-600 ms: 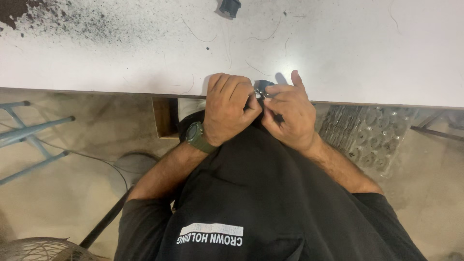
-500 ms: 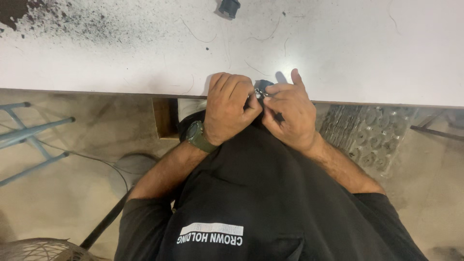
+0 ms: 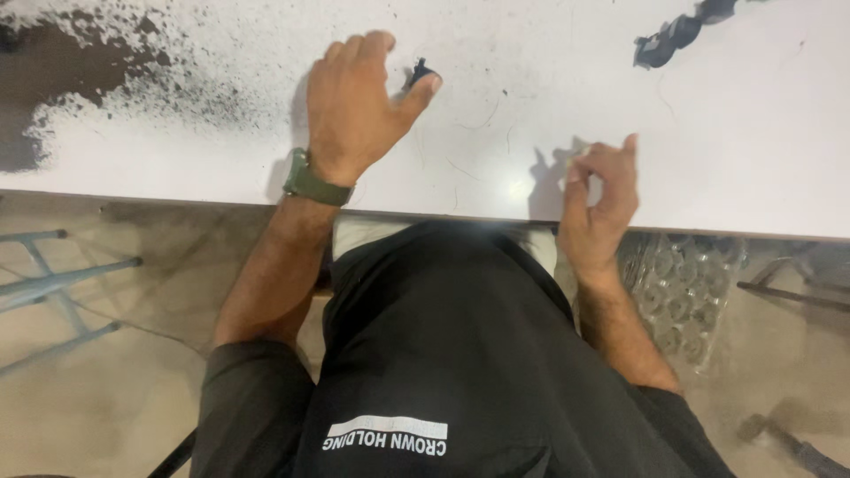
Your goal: The person sits at a white workbench and assembles small black plastic components by hand, pressing parts together and fitting pieces into housings. Finished assemblies are set aside on the bench as more unassembled parts are picked up and worked on one at a time.
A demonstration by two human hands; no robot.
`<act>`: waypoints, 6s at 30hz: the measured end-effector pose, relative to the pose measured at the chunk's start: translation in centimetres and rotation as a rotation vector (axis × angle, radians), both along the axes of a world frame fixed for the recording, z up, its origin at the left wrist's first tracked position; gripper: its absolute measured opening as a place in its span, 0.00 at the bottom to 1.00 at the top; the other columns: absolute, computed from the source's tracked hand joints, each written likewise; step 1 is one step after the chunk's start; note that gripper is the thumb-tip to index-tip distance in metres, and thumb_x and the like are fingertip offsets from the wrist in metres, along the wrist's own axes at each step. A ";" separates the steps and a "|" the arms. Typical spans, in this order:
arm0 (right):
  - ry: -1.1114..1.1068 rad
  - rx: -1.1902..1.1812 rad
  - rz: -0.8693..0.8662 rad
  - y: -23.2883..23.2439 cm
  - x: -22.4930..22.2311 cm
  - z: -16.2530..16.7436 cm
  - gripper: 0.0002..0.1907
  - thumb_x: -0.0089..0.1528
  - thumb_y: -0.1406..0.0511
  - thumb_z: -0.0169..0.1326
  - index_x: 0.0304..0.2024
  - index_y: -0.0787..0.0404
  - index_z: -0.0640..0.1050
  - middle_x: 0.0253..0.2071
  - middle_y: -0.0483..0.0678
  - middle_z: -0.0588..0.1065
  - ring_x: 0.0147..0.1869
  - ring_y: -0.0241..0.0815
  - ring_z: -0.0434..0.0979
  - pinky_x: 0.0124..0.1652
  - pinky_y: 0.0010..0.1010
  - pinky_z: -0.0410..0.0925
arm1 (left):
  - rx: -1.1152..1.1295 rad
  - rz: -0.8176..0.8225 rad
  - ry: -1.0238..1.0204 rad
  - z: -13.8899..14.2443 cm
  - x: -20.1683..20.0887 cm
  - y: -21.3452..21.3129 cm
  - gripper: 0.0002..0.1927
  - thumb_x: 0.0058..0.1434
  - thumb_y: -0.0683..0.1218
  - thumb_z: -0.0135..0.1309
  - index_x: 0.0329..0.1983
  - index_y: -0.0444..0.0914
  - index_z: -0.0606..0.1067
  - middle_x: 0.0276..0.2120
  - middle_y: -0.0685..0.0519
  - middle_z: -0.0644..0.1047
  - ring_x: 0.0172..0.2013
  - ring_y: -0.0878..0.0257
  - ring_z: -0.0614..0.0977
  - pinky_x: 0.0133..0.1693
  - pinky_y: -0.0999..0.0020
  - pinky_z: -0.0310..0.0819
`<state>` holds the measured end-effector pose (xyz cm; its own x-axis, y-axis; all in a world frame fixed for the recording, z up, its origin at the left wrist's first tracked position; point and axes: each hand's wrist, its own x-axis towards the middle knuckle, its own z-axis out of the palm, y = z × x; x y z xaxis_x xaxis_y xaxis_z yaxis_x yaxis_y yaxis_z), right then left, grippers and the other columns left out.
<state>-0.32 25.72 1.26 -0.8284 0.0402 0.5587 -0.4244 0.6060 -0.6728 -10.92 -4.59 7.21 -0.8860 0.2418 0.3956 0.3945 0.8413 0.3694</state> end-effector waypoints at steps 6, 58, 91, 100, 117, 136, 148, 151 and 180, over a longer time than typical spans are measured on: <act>-0.011 0.067 0.034 -1.9 1.8 0.5 0.10 0.63 0.79 0.51 0.45 0.64 0.75 0.47 0.53 0.73 0.57 0.53 0.75 0.78 0.59 0.51 | -0.090 0.082 -0.267 -0.6 1.4 3.9 0.17 0.65 0.55 0.62 0.42 0.38 0.76 0.31 0.50 0.77 0.35 0.56 0.75 0.42 0.54 0.63; 0.010 0.186 0.344 -7.6 0.5 -3.6 0.16 0.57 0.76 0.64 0.44 0.61 0.74 0.41 0.49 0.76 0.59 0.53 0.78 0.74 0.63 0.49 | 0.252 -0.209 0.095 -7.9 10.8 1.8 0.10 0.59 0.39 0.65 0.42 0.40 0.77 0.57 0.53 0.75 0.61 0.55 0.74 0.68 0.46 0.60; 0.085 0.285 0.368 -9.0 0.8 -2.9 0.17 0.55 0.79 0.63 0.43 0.63 0.77 0.41 0.49 0.77 0.56 0.48 0.80 0.74 0.58 0.53 | 0.268 -0.113 -0.067 -7.8 11.0 1.4 0.05 0.62 0.41 0.61 0.41 0.40 0.79 0.50 0.57 0.79 0.60 0.57 0.75 0.70 0.44 0.49; 0.134 0.193 0.409 -8.1 0.4 -2.0 0.15 0.59 0.79 0.59 0.47 0.65 0.78 0.40 0.46 0.73 0.59 0.50 0.78 0.78 0.61 0.42 | 0.278 -0.081 -0.074 -7.3 11.1 0.1 0.11 0.62 0.44 0.62 0.46 0.39 0.76 0.56 0.53 0.75 0.65 0.54 0.72 0.73 0.42 0.48; -0.175 0.267 0.293 -7.4 -0.6 -1.3 0.18 0.57 0.65 0.68 0.49 0.58 0.81 0.46 0.49 0.70 0.66 0.53 0.70 0.75 0.66 0.43 | 0.270 -0.255 -0.226 -5.4 9.1 -0.4 0.03 0.63 0.42 0.63 0.38 0.41 0.81 0.58 0.54 0.76 0.67 0.52 0.70 0.72 0.43 0.49; -0.110 0.294 0.270 -6.9 -0.2 -2.8 0.17 0.55 0.63 0.71 0.43 0.59 0.80 0.44 0.49 0.70 0.62 0.52 0.71 0.75 0.69 0.43 | 0.142 -0.365 0.040 -5.0 10.1 1.5 0.08 0.58 0.40 0.63 0.39 0.38 0.77 0.55 0.49 0.75 0.60 0.50 0.75 0.61 0.50 0.68; -0.102 0.296 0.262 -6.8 0.0 -3.0 0.17 0.56 0.63 0.71 0.43 0.60 0.80 0.44 0.49 0.70 0.62 0.53 0.71 0.75 0.69 0.43 | 0.204 -0.285 -0.052 -5.1 9.8 1.0 0.09 0.57 0.39 0.64 0.39 0.38 0.76 0.54 0.50 0.75 0.57 0.53 0.76 0.56 0.54 0.70; -0.102 0.292 0.259 -6.9 0.0 -3.1 0.16 0.56 0.63 0.71 0.43 0.60 0.80 0.43 0.49 0.70 0.62 0.52 0.71 0.75 0.69 0.43 | 0.143 -0.333 0.011 -5.4 10.1 1.3 0.10 0.57 0.39 0.64 0.40 0.39 0.76 0.54 0.50 0.74 0.60 0.53 0.75 0.57 0.53 0.69; 0.000 0.111 0.317 -7.6 2.2 -3.3 0.17 0.59 0.77 0.61 0.48 0.64 0.73 0.47 0.54 0.75 0.59 0.56 0.77 0.73 0.61 0.58 | 0.587 -0.087 -0.267 -5.9 11.2 3.3 0.09 0.57 0.38 0.59 0.35 0.36 0.70 0.30 0.47 0.77 0.32 0.48 0.80 0.33 0.56 0.73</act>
